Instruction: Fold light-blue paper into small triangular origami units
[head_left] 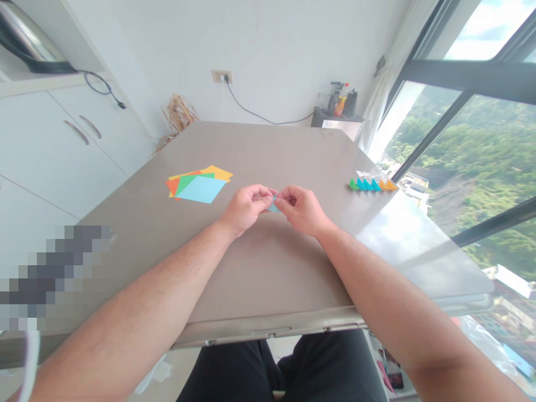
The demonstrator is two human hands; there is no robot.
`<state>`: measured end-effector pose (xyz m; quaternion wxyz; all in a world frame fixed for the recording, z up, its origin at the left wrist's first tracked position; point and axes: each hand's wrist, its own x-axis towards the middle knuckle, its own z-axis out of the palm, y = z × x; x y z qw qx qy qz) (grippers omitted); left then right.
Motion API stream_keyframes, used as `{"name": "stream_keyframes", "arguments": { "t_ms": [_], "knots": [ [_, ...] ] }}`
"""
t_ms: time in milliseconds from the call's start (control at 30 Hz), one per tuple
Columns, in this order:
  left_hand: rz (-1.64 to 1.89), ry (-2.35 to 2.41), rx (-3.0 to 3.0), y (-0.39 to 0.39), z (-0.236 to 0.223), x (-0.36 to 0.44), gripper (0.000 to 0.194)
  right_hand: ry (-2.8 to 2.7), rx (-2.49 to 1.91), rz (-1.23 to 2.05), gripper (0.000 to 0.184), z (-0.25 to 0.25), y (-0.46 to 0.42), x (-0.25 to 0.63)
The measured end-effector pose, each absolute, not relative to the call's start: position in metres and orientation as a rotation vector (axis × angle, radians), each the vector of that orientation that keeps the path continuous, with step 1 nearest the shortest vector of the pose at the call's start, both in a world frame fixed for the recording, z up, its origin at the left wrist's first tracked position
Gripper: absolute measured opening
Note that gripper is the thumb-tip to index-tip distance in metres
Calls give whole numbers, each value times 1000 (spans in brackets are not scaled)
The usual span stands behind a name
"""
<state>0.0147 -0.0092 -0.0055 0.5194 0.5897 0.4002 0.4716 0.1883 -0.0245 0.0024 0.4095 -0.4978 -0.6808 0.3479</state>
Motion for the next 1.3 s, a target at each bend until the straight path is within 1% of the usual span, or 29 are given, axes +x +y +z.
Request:
{"name": "stream_keyframes", "arguments": {
  "t_ms": [167,467,633,867,1000,1067,1267,1300],
  "knots": [
    [1147,936,1390,-7,-8,14,24,-1714,-1243,832,19,0,-24,187],
    [1118,968,1424,-9,-6,13,21,-1623,-1215,1092,26,9,-26,191],
    [1148,961,1419,-13,-2,16,21,-1599,-1177,1163,23,9,-27,192],
    [1207,982,1412,-10,-5,16,22,-1534,-1097,1110,20,1,-22,189],
    [1302,995,1439,-6,-9,16,20,-1483,-1077,1077,30,0,-21,185],
    [1356,1009,1514,-5,-10,16,18,-1497,-1105,1084,31,-1,-22,185],
    [1401,1026,1794,-8,-9,16,9,-1473,-1116,1082,26,-5,-19,187],
    [1408,1013,1791,-9,-9,16,11,-1465,-1112,1079,25,-5,-18,187]
  ]
}}
